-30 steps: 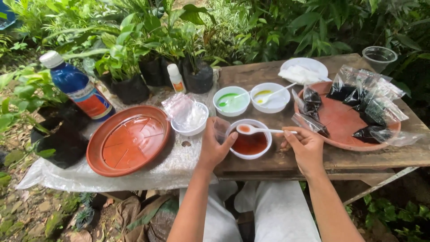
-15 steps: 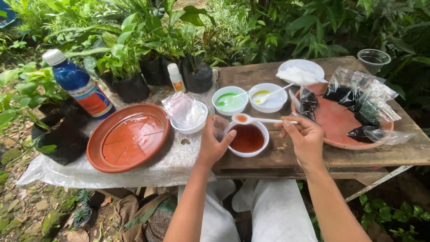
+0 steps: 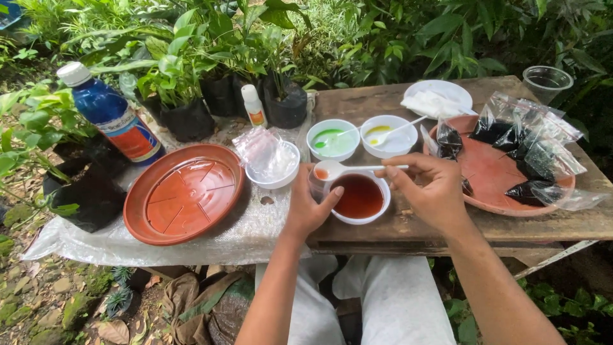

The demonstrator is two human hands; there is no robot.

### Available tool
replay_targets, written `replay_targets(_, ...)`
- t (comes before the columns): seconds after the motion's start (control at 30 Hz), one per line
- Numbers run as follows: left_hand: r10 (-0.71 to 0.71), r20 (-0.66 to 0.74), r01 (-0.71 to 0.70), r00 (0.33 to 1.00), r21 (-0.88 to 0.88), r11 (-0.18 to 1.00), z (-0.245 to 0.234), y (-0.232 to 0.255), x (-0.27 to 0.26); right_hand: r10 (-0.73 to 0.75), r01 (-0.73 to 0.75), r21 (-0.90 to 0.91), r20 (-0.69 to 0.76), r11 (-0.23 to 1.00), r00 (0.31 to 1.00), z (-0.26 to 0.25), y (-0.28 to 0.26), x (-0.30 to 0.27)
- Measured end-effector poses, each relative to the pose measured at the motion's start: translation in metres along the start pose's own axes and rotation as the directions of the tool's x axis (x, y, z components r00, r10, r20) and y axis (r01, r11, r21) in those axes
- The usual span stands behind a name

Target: The person stirs a reddish-brown liquid in a small white bowl using a white plastic spoon. The person holds the bowl steady with their left hand while stirring with their right hand.

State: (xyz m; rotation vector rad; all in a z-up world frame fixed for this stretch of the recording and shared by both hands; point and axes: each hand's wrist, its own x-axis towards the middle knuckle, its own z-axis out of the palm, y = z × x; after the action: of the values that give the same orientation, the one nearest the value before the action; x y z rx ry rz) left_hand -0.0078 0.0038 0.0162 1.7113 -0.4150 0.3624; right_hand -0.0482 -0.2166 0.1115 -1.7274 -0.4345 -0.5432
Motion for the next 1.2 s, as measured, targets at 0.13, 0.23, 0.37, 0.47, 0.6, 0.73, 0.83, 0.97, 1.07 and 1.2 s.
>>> replay_targets(0.13,0.003,-0.01,-0.003,1.0,-0.013,1.0,0.004,-0.006,0.0,-0.103,0.135,-0.2,0.163,0.97,0.981,-0.001,-0.022,0.006)
replay_targets(0.23,0.022,-0.017,-0.022,1.0,0.002,1.0,0.003,-0.022,0.001,-0.159,0.224,-0.204,0.294,0.953,0.942,0.001,-0.032,0.015)
replay_targets(0.37,0.026,-0.014,-0.026,1.0,0.003,1.0,0.003,-0.013,0.001,-0.235,0.326,-0.231,0.348,0.917,0.908,0.01,-0.03,0.016)
replay_targets(0.47,0.031,-0.016,-0.03,0.999,0.017,0.999,0.002,-0.013,0.001,-0.161,0.227,-0.202,0.3,0.953,0.94,0.006,-0.019,0.014)
replay_targets(0.6,0.019,-0.013,-0.019,1.0,-0.02,1.0,0.003,-0.001,-0.001,0.035,-0.033,-0.045,0.038,0.998,0.999,-0.013,0.01,0.002)
replay_targets(0.73,0.016,0.023,-0.015,1.0,-0.058,0.998,0.002,-0.001,0.001,0.217,-0.173,0.222,-0.195,0.96,0.956,-0.025,0.07,-0.023)
replay_targets(0.83,0.029,0.022,-0.028,0.999,-0.046,0.999,0.003,-0.008,0.001,0.26,-0.206,0.241,-0.217,0.948,0.941,-0.019,0.093,-0.04)
replay_targets(0.97,0.01,0.021,-0.009,1.0,-0.042,0.999,0.003,-0.009,0.003,0.308,-0.273,0.179,-0.21,0.945,0.928,-0.015,0.098,-0.052)
replay_targets(1.07,0.002,0.022,-0.001,1.0,-0.029,1.0,0.002,-0.008,0.004,0.32,-0.295,0.14,-0.215,0.945,0.923,-0.015,0.099,-0.055)
replay_targets(1.2,0.015,0.03,-0.015,0.999,-0.025,1.0,0.003,-0.006,0.004,0.349,-0.317,0.168,-0.218,0.933,0.911,-0.014,0.099,-0.054)
